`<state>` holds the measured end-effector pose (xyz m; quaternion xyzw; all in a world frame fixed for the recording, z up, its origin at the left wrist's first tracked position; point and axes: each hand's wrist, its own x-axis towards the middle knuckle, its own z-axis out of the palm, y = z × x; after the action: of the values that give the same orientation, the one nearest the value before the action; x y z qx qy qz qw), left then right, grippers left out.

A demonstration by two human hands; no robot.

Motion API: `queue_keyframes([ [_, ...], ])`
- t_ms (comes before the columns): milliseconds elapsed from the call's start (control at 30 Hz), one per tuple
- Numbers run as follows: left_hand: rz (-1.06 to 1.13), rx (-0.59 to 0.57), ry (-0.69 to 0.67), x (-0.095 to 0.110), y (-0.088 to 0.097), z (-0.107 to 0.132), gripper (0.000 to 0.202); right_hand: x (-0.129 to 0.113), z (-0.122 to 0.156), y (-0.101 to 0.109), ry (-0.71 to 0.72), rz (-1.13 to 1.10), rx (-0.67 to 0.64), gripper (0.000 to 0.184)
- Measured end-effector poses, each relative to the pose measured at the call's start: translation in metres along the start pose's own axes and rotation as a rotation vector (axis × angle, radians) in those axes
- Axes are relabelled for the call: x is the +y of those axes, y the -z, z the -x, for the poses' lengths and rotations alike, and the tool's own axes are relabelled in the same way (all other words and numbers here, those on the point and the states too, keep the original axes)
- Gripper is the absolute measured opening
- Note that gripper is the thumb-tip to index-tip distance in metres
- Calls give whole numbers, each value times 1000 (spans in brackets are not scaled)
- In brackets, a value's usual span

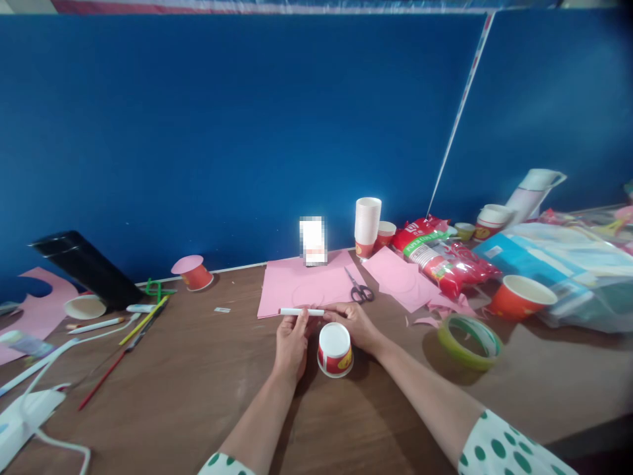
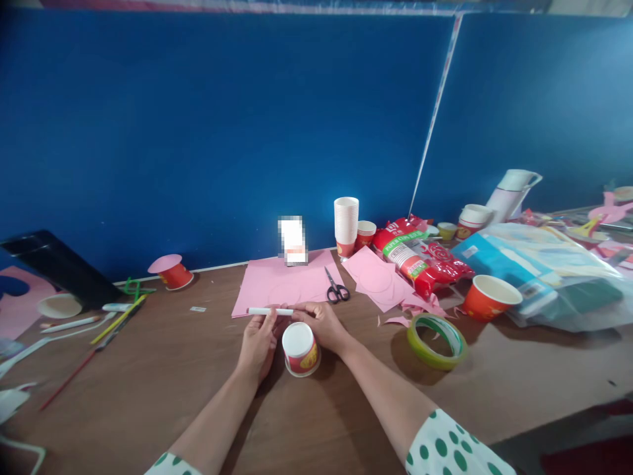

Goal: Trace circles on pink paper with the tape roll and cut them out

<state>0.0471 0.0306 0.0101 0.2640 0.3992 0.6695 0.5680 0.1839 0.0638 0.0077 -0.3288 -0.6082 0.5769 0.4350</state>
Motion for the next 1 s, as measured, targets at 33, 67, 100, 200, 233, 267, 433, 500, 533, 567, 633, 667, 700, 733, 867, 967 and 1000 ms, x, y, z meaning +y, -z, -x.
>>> queue_keyframes([
  [33, 0, 19, -5, 0, 0, 0, 28, -1, 0, -1, -2, 6, 0, 33],
  [67, 0, 30, -10, 0, 0, 0, 29, -1, 0, -1, -2, 9, -1, 33],
  [100, -1, 34, -15, 0, 0, 0, 29, -1, 0, -2, -3, 9, -4, 34],
  [200, 8, 12, -29, -3, 2, -2, 27, 1, 0, -3, -5, 4, -9, 35],
  [233, 14, 1, -32, -4, 3, -3, 26, 2, 0, -3, -1, 5, -8, 35],
  [267, 17, -10, -34, -5, 3, -3, 25, 3, 0, -4, 4, 9, -5, 34],
  [433, -24, -22, -47, -8, 5, -5, 24, 8, 0, -4, 24, 52, 12, 33],
  [500, -33, -11, -40, -9, 5, -6, 23, 8, 0, -4, 30, 71, 5, 33],
  [533, -31, -4, -37, -9, 5, -6, 23, 8, 0, -4, 34, 80, 1, 32],
  [567, -24, 3, -34, -8, 5, -6, 23, 7, 0, -4, 39, 91, -2, 31],
  [633, -3, -3, -21, -7, 6, -7, 22, 6, 0, -4, 49, 114, -8, 29],
  [667, 3, -13, -11, -7, 6, -8, 22, 5, 1, -3, 55, 123, -8, 28],
  [700, 2, -22, -1, -6, 7, -8, 23, 4, 1, -3, 62, 134, -10, 27],
  [733, -10, -26, 3, -6, 8, -9, 24, 3, 1, -3, 69, 148, -13, 27],
  [867, -157, -36, -40, -4, 8, -9, 30, 2, 1, -1, 88, 207, -40, 27],
  [967, -363, -89, -97, -5, 7, -8, 33, 2, -1, -1, 80, 251, -65, 29],
  [1000, -428, -95, -123, -5, 6, -8, 34, 2, -1, -1, 84, 281, -68, 29],
])
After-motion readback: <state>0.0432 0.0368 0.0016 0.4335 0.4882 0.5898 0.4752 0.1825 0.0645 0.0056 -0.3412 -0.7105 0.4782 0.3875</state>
